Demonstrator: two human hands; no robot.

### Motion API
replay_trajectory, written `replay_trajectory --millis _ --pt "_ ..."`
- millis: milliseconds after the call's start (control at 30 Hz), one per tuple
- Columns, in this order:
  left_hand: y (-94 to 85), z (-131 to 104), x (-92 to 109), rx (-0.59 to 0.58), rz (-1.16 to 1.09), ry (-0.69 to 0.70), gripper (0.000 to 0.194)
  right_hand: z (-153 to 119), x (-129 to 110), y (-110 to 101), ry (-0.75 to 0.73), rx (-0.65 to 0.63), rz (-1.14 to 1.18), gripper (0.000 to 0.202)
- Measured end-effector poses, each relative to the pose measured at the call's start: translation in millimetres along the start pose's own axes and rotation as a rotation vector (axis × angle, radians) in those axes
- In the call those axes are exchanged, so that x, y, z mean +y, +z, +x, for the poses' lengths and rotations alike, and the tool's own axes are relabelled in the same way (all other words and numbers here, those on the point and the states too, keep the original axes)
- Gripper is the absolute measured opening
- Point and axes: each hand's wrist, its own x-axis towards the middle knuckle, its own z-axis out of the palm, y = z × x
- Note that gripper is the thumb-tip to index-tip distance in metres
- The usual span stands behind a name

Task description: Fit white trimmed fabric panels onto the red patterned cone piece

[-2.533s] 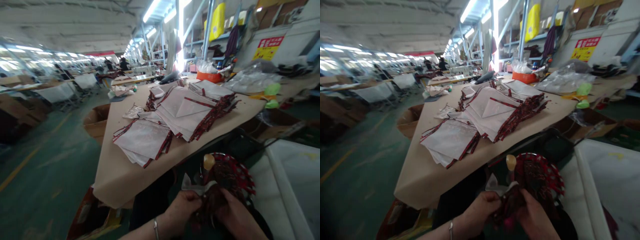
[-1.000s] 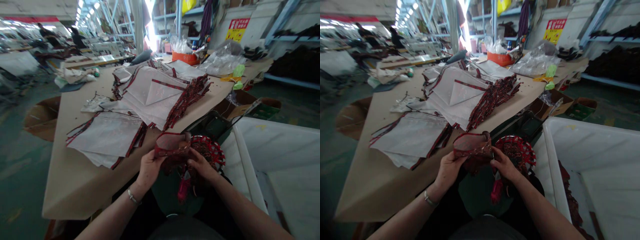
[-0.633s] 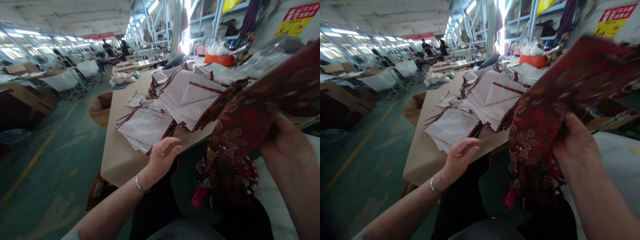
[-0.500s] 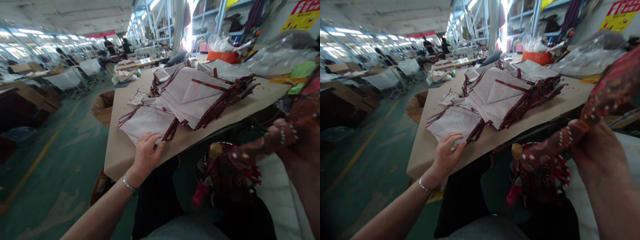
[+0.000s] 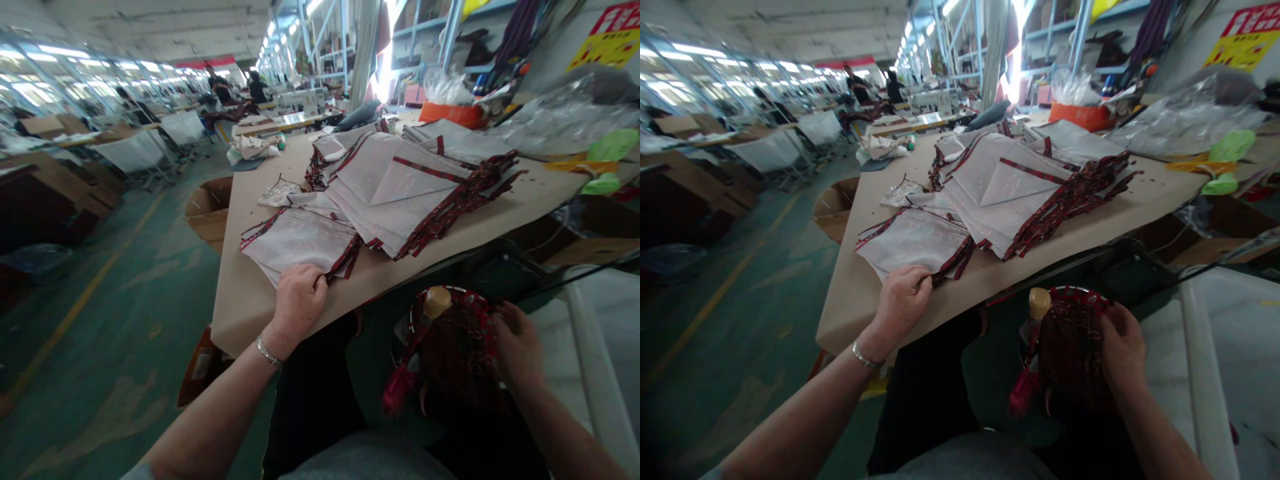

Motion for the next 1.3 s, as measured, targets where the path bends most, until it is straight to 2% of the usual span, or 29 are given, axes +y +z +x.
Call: replay_trajectory --millis 67,100,167,233,333,433,533,600,700,767,833,900,967,1033,1100,1167,1233,1300 --pt "-1.6 -1 -4 0.026 -0.061 -0.006 0.017 -12 -47 6 -0.176 -0.029 -0.001 0.036" --pt "-3.3 -2 -4 0.043 -0.082 -0.009 0.017 -20 -75 12 -0.359 -0.094 0.032 0.025" --pt "-8.6 -7 1 0.071 -0.108 -0.003 0.015 -39 -129 32 -0.779 -0.352 0.062 0.017" --pt "-16.1 -13 10 0.075 -0.130 0.021 0.014 -55 -172 61 -1.059 -0.537 0.026 0.024" --pt "-29.4 -27 23 0.041 -0.158 0.055 0.014 -70 -207 112 -1.302 -0.734 -0.182 0.035" --pt "-42.1 -44 30 0.028 -0.164 0.075 0.015 -68 -211 147 -1.380 -0.833 -0.412 0.023" --pt "-49.8 -60 26 0.060 -0.123 0.110 0.015 -57 -204 149 -1.215 -0.745 -0.554 0.026" --pt "-49.2 -68 20 0.078 -0.087 0.089 0.015 -53 -198 131 -1.072 -0.690 -0.549 0.033" --pt "-38.4 -74 16 0.043 -0.196 -0.089 0.013 -64 -184 91 -1.023 -0.695 -0.435 0.044" --pt "-27.2 -75 21 -0.031 -0.472 -0.322 0.010 -80 -163 69 -1.020 -0.744 -0.426 0.045" --pt "-15.8 -76 33 -0.105 -0.879 -0.617 0.006 -97 -133 57 -0.932 -0.838 -0.520 0.037" --pt "-5.3 -76 50 -0.152 -1.288 -0.879 0.014 -110 -100 51 -0.741 -0.948 -0.630 0.031" --pt "5.2 -79 67 -0.201 -1.561 -1.025 0.024 -116 -70 49 -0.505 -1.020 -0.599 0.029" --pt "17.0 -83 78 -0.236 -1.635 -1.067 0.024 -116 -52 46 -0.251 -1.029 -0.385 0.025" --pt "28.7 -88 85 -0.342 -1.539 -1.021 0.019 -113 -45 41 0.058 -0.960 -0.010 0.020" --pt "36.5 -93 90 -0.582 -1.425 -0.898 0.015 -111 -45 35 0.411 -0.812 0.403 0.020" --pt "38.1 -92 95 -0.831 -1.446 -0.789 0.022 -112 -50 28 0.720 -0.699 0.691 0.020" --pt "34.3 -82 101 -0.923 -1.609 -0.798 0.026 -116 -59 17 0.866 -0.760 0.783 0.024"
